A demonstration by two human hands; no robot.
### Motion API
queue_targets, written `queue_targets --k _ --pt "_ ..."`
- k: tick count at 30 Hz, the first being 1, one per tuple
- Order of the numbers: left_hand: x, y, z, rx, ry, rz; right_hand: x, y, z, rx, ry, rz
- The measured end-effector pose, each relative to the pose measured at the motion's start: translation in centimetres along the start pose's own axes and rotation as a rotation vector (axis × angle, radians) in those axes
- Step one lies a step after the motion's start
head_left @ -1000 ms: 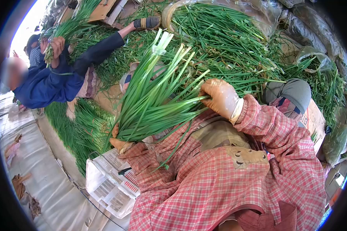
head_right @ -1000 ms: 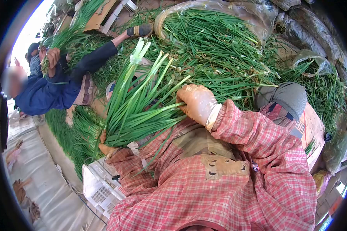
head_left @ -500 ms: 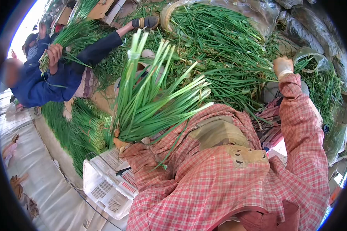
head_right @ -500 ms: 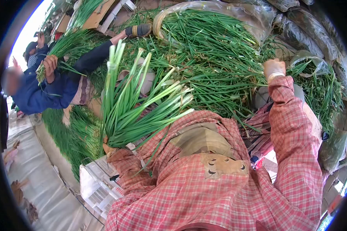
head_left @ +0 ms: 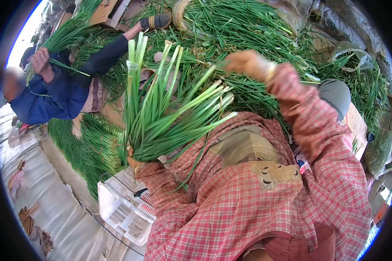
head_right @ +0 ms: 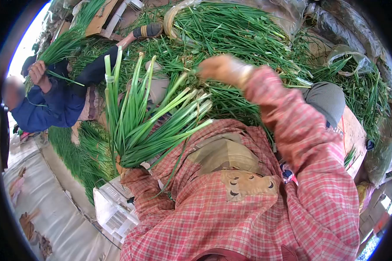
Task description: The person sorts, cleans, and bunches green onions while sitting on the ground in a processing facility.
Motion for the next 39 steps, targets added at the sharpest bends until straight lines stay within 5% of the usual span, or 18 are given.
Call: queue_targets --k 1,2,3,5,9,11,15,19,23,26,30,31,33,36,39 --pt "-0.1 0.1 0.0 0.001 -0.006 0.004 -2.7 4.4 -0.1 -0.124 -0.134 -0.109" --pt "0.1 0.2 -0.2 0.001 -0.004 0.008 -4.8 8.4 -0.6 -0.365 -0.121 -0.734" --pt "0.2 0.4 -0.4 -0.001 -0.006 0.013 -8.9 10.8 -1.4 -0.173 -0.54 -1.003" --pt "0.2 0.3 -0.3 0.013 -0.016 0.035 -4.4 9.1 -4.1 -0.367 -0.361 -1.149" --pt "0.0 -0.1 -0.3 0.071 -0.059 0.129 2.0 -1.4 -3.1 -0.287 0.1 -0.649" --pt "-0.4 0.0 -0.6 0.135 -0.104 0.236 2.5 -5.2 -2.2 -0.072 0.019 -0.665" --pt "-1.7 -0.2 -1.5 0.371 -0.264 0.528 0.9 -6.9 -2.3 -0.191 0.169 -0.58" --pt "-2.1 -1.0 -2.6 0.059 0.055 0.158 -0.3 -0.6 -3.1 -0.462 0.159 -0.457" --pt "9.1 8.9 1.2 -0.139 0.159 -0.096 -6.1 11.6 -5.3 -0.755 -0.096 -0.367" --pt "6.0 4.5 -1.8 -0.103 0.098 -0.052 -13.4 18.6 -7.9 -0.901 -0.474 -0.627" --pt "3.3 1.8 -3.1 -0.064 0.057 -0.024 -12.9 13.7 -7.2 -0.599 -0.829 -1.007" --pt "3.1 1.6 -3.2 -0.06 0.051 -0.02 -10.1 10.5 -6.7 -0.628 -0.724 -1.148" --pt "2.6 1.4 -3.4 -0.052 0.045 -0.006 -5.0 3.3 -6.1 -0.529 -0.186 -0.784" --pt "2.2 0.8 -3.6 -0.038 0.03 0.009 -3.8 -8.1 -5.1 0.146 -0.307 0.312" --pt "1.9 0.4 -3.7 -0.027 0.017 0.018 -2.2 -13.8 -3.2 0.284 -0.351 1.091"
Point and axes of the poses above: each hand's wrist, its own z-axis towards the middle knuckle, its own y-axis out of the back of the hand, x = y × z, the point moved 7 cm from there along z, towards the middle knuckle, and after that the axes turned 14 degrees about -y, right-handed, at the moved point
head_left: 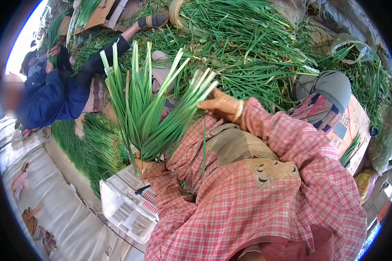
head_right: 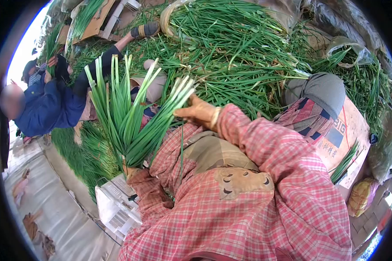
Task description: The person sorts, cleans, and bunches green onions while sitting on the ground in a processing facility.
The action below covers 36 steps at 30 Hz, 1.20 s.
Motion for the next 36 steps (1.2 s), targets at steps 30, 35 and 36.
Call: queue_targets --k 30,35,36 --pt "-0.4 0.5 0.7 -0.034 -0.028 -0.016 20.6 7.6 -19.7 0.127 0.736 -0.03" --pt "0.1 0.6 0.7 -0.034 -0.024 -0.027 17.9 16.9 -20.6 -1.022 0.184 -1.379" --pt "0.1 0.5 0.7 -0.031 -0.022 -0.029 16.9 16.8 -20.1 -1.431 -0.178 -2.017"
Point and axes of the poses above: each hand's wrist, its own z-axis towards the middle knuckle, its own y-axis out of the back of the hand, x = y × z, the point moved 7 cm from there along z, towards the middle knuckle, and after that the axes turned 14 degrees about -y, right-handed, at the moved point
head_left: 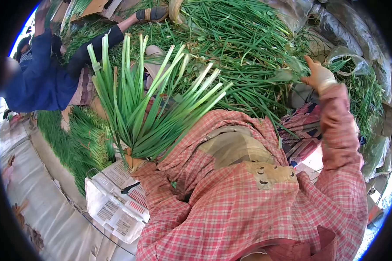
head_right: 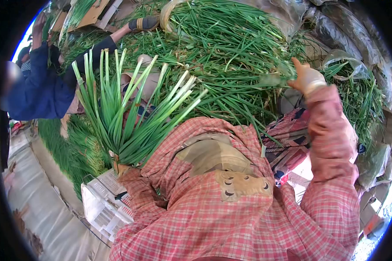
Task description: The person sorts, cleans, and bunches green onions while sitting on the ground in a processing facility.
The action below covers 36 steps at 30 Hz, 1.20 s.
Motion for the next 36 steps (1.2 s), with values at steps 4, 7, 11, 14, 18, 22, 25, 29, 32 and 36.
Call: queue_targets --k 4,7,11,14,18,22,25,29,32,36 --pt "0.4 0.5 -0.1 -0.003 0.008 -0.003 9.7 6.8 -3.5 -0.153 0.276 0.744" --pt "0.5 0.7 -0.3 0.005 0.014 -0.028 17.8 7.0 -4.6 -0.122 0.657 0.776" --pt "0.8 1.1 -0.7 0.006 0.042 -0.101 23.9 5.7 -6.8 -0.104 0.914 0.848" --pt "1.0 1.5 -0.8 0.018 0.061 -0.173 26.2 3.3 -8.1 0.213 1.032 0.981" --pt "0.9 1.0 -0.7 0.05 0.14 -0.49 25.0 2.3 -8.6 0.549 0.908 1.362" --pt "-0.4 0.4 0.0 0.063 0.142 -0.471 24.7 2.6 -8.2 0.483 0.842 1.279" --pt "0.5 0.9 0.0 0.066 0.019 -0.147 24.8 1.3 -7.1 0.707 0.609 1.375" --pt "-0.6 0.5 0.5 0.049 -0.059 0.096 24.7 0.3 -8.3 1.154 0.754 1.312" --pt "-1.5 0.2 0.4 0.043 -0.077 0.178 23.2 1.6 -10.0 1.434 0.835 1.426" --pt "-1.9 -0.1 0.1 0.053 -0.096 0.255 21.8 4.0 -11.4 1.421 0.758 1.544"
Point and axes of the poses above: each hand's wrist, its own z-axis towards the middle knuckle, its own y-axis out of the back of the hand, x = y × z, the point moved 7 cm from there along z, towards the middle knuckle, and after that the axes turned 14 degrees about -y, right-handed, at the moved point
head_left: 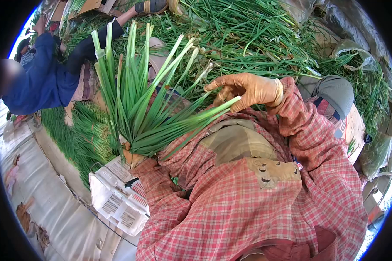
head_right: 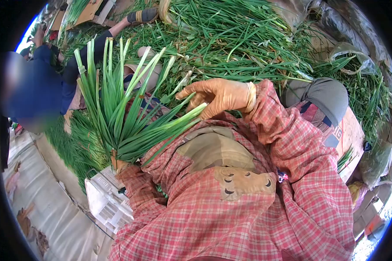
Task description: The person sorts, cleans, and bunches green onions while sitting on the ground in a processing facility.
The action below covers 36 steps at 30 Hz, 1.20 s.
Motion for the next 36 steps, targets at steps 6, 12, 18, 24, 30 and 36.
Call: queue_targets --k 6,12,18,24,30,36 --pt "-0.7 -0.2 -0.6 0.028 -0.018 0.106 -2.8 0.4 0.8 -0.221 0.012 0.522" --pt "0.1 0.6 0.0 -0.023 -0.017 0.023 -1.6 1.3 -1.1 -0.604 0.014 -0.438" --pt "-0.3 0.2 -0.4 -0.12 0.057 -0.028 0.6 5.1 -5.3 -0.866 0.113 -0.782" --pt "0.3 0.4 -0.1 -0.079 -0.009 0.031 4.1 17.3 -11.0 -1.487 -0.394 -1.376" --pt "-0.1 0.3 0.0 -0.08 -0.063 -0.009 4.0 7.0 5.7 -0.539 0.243 -0.402" --pt "-1.9 -0.7 -0.6 -0.356 0.195 -0.601 3.9 7.1 2.2 -0.455 0.14 0.172"
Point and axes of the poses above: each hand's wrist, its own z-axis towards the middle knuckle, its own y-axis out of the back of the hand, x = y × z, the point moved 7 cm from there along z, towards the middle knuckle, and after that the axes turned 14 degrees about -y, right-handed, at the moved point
